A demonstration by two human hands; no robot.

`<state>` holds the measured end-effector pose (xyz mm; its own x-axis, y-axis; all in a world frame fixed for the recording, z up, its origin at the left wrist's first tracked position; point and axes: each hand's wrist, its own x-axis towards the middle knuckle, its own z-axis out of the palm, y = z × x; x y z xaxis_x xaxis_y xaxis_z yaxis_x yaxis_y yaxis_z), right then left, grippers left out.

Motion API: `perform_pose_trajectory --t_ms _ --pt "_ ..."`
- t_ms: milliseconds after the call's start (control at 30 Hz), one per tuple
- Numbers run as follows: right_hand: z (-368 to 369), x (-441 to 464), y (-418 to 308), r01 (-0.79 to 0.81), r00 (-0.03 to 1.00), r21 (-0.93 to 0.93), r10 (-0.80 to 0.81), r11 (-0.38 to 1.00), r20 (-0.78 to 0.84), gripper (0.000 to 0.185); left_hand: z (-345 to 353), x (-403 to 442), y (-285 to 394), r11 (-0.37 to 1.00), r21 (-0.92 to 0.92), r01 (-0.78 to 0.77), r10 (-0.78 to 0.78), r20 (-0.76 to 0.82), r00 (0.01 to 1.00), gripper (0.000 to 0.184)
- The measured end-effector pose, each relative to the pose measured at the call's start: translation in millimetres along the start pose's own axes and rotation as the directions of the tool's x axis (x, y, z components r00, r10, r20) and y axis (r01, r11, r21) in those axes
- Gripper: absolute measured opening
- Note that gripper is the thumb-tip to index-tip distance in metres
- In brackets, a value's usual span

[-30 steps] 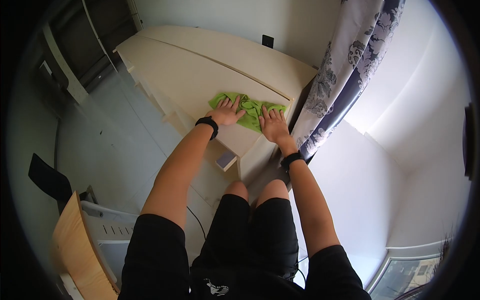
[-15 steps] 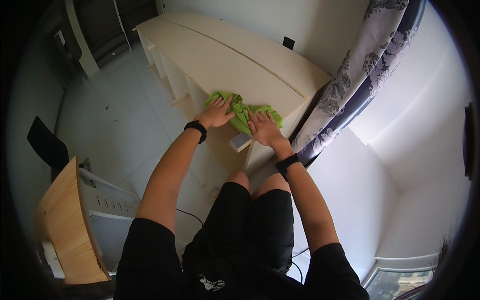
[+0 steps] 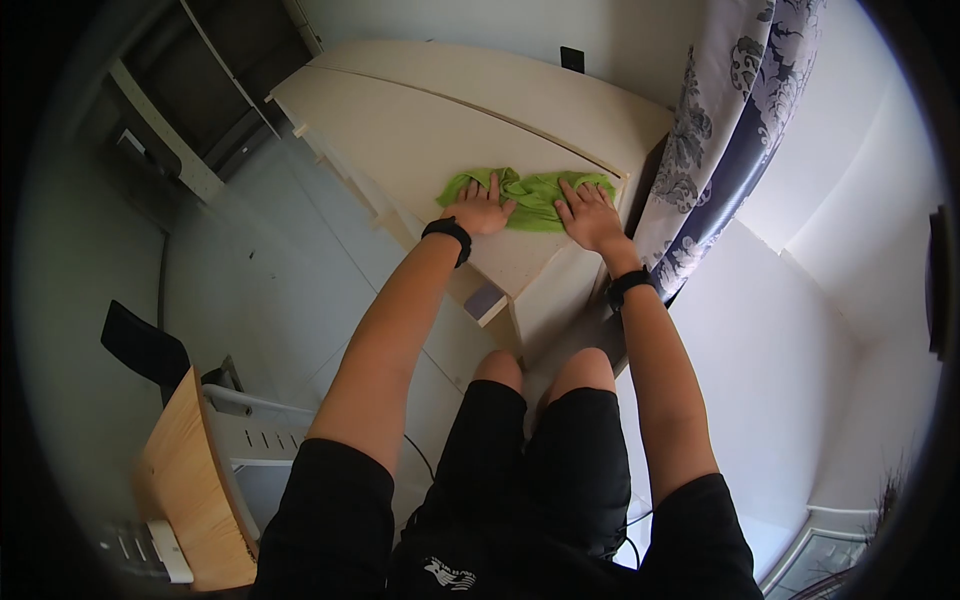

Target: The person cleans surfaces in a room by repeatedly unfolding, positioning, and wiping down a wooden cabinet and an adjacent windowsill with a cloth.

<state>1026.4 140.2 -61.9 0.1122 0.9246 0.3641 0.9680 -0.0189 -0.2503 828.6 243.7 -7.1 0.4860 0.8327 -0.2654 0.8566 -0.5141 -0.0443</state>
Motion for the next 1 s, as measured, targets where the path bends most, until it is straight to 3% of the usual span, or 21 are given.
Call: perform_pose_trajectory --t_ms 167,400,467,533,633,767,900,1000 --pt "-2 26 33 -0.104 0.993 -0.015 0.104 0.994 0.055 0.061 -30 38 32 0.996 0.07 0.054 -0.062 0.116 0.991 0.08" --pt "3 33 36 -0.151 0.988 0.022 0.151 0.988 -0.012 0.058 -24 148 38 0.995 0.09 0.045 -0.051 0.062 0.997 0.077" --pt "3 30 36 -0.16 0.987 0.024 0.16 0.987 -0.005 0.057 -22 161 38 0.989 0.141 -0.04 0.029 0.08 0.996 0.075" --pt "1 31 34 -0.174 0.985 0.045 0.174 0.984 0.005 0.057 -30 150 44 0.98 0.173 -0.096 0.082 0.086 0.993 0.075" --pt "-7 30 32 -0.186 0.982 0.003 0.186 0.983 0.032 0.058 -34 107 65 0.991 0.129 -0.041 0.028 0.101 0.994 0.075" --pt "-8 28 30 -0.184 0.979 -0.027 0.186 0.982 0.082 0.059 2 57 42 0.939 0.133 -0.318 0.327 -0.053 0.943 0.075" --pt "-7 23 24 -0.132 0.985 -0.11 0.143 0.985 0.1 0.059 23 16 24 0.924 0.018 -0.382 0.379 -0.183 0.907 0.076" --pt "-8 0 0 -0.068 0.99 -0.124 0.082 0.99 0.115 0.058 35 -13 12 0.922 0.013 -0.386 0.384 -0.147 0.912 0.075"
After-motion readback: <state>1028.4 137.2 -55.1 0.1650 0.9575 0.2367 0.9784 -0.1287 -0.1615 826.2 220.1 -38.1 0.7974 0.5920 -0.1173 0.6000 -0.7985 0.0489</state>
